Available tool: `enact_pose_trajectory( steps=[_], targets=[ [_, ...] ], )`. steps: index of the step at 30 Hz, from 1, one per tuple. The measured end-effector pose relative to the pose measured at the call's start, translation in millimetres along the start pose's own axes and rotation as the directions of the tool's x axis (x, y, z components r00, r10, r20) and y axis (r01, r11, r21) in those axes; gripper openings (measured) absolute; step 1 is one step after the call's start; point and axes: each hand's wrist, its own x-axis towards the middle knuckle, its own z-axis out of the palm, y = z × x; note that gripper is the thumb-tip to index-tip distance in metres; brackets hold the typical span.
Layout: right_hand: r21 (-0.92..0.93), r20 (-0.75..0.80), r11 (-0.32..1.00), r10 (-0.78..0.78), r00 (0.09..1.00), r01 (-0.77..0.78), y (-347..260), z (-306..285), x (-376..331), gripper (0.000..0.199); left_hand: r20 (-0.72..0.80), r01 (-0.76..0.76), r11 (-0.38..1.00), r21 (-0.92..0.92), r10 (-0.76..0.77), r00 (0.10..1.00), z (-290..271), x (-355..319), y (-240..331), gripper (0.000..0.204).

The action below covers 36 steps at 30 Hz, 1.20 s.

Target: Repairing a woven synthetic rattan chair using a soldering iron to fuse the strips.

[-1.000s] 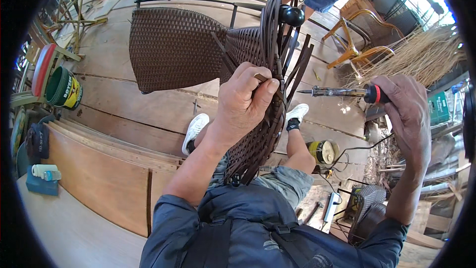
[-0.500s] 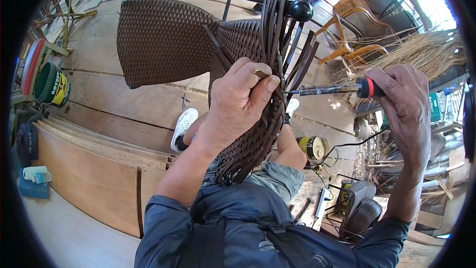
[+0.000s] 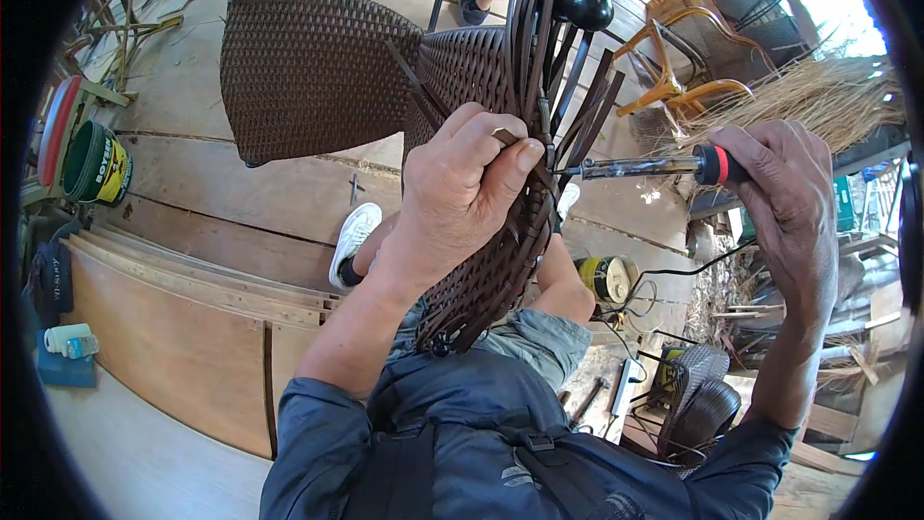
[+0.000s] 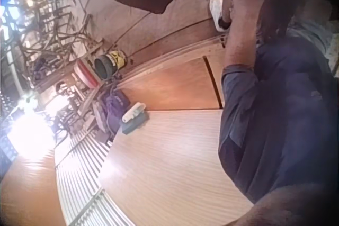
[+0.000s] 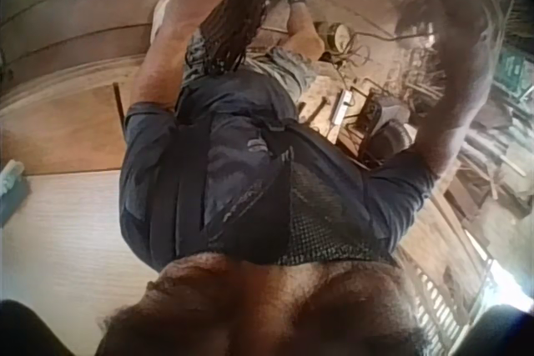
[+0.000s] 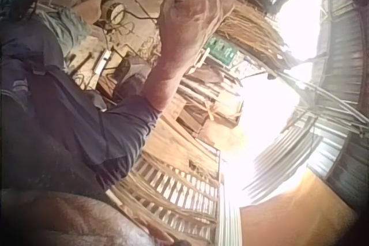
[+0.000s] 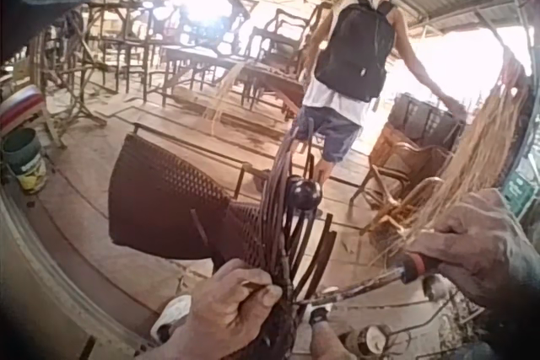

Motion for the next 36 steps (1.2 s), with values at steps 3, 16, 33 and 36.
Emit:
enact_pose_trajectory(
  steps=[3,16,33,36],
  targets=[
    [0.002,-0.003,1.0,-0.007,1.0,0.007,0,0,2,0.038,0.021,0.002,1.0,-0.03,-0.002,1.0,0,-3,-1,0.008],
    [-0.086,0.027,0.993,-0.073,0.997,0.075,0,-11,8,0.034,0.033,0.059,0.998,-0.004,-0.059,0.998,0,-1,6,0.01],
    [-0.108,0.059,0.965,-0.233,0.971,0.238,14,-17,38,0.035,-0.001,0.028,0.999,0.028,-0.028,1.0,1,0,4,0.013],
    [-0.114,0.075,0.961,-0.245,0.967,0.253,13,-21,43,0.035,-0.004,0.02,0.999,0.031,-0.02,1.0,1,2,6,0.014]
  ],
)
